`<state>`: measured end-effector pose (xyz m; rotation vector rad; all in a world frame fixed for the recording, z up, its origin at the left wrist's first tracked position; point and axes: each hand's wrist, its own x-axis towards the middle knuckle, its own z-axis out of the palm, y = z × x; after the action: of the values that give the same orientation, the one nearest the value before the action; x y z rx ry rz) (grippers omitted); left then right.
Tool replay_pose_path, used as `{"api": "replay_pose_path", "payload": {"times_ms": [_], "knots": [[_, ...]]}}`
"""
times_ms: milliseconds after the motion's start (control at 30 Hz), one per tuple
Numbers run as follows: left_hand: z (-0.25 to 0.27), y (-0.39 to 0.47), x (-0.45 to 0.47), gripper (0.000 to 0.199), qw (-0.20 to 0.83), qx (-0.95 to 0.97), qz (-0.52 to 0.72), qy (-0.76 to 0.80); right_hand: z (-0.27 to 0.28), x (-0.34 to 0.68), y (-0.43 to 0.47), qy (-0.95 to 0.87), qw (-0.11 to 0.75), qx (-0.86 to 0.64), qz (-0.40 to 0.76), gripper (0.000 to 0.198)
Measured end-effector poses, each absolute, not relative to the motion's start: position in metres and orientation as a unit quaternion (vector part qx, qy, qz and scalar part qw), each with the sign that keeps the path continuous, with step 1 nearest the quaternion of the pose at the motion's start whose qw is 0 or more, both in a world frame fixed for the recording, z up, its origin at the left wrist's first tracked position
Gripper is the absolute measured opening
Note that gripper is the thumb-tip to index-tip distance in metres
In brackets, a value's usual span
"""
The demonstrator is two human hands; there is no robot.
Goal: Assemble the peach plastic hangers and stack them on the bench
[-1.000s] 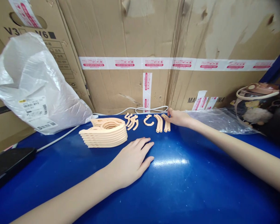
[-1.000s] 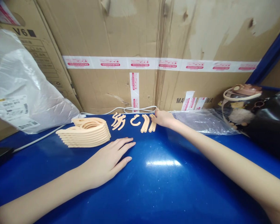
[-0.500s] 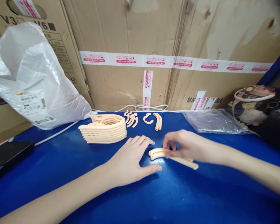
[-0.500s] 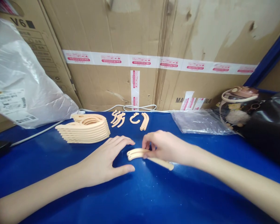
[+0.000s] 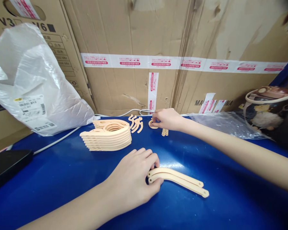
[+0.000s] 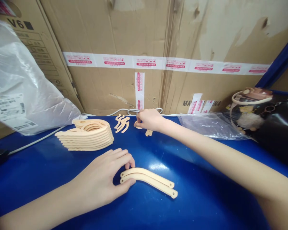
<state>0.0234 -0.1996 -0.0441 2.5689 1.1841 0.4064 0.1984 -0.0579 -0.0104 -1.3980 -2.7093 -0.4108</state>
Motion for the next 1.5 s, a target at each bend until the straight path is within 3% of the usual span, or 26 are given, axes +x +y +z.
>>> {"api": "replay_pose_path", "payload": {"times_ms": [67, 233, 400, 700, 933, 1367, 1500], "knots": [[-0.042, -0.2, 0.022, 0.007, 0.15, 0.886, 0.129, 0.42, -0.015, 0.191, -0.053, -0.871, 0.019, -0.475, -0.126, 0.031], [-0.039, -0.198, 0.023, 0.033, 0.178, 0.872, 0.122, 0.44, -0.024, 0.183, -0.05, -0.853, -0.022, -0.514, -0.086, 0.029], [-0.04, -0.197, 0.025, 0.024, 0.182, 0.87, 0.11, 0.445, -0.028, 0.183, -0.051, -0.844, -0.015, -0.534, -0.058, 0.029], [-0.043, -0.197, 0.022, 0.017, 0.182, 0.854, 0.123, 0.471, -0.01, 0.213, -0.091, -0.863, 0.106, -0.493, -0.028, 0.018], [-0.043, -0.195, 0.024, 0.021, 0.22, 0.832, 0.112, 0.497, -0.024, 0.253, -0.165, -0.898, 0.103, -0.414, 0.107, 0.011], [-0.033, -0.195, 0.028, 0.025, 0.17, 0.848, 0.079, 0.495, -0.034, 0.272, -0.181, -0.889, 0.065, -0.44, 0.113, 0.011], [-0.033, -0.196, 0.028, 0.025, 0.178, 0.846, 0.075, 0.496, -0.019, 0.263, -0.166, -0.908, 0.065, -0.406, 0.085, 0.019]]}}
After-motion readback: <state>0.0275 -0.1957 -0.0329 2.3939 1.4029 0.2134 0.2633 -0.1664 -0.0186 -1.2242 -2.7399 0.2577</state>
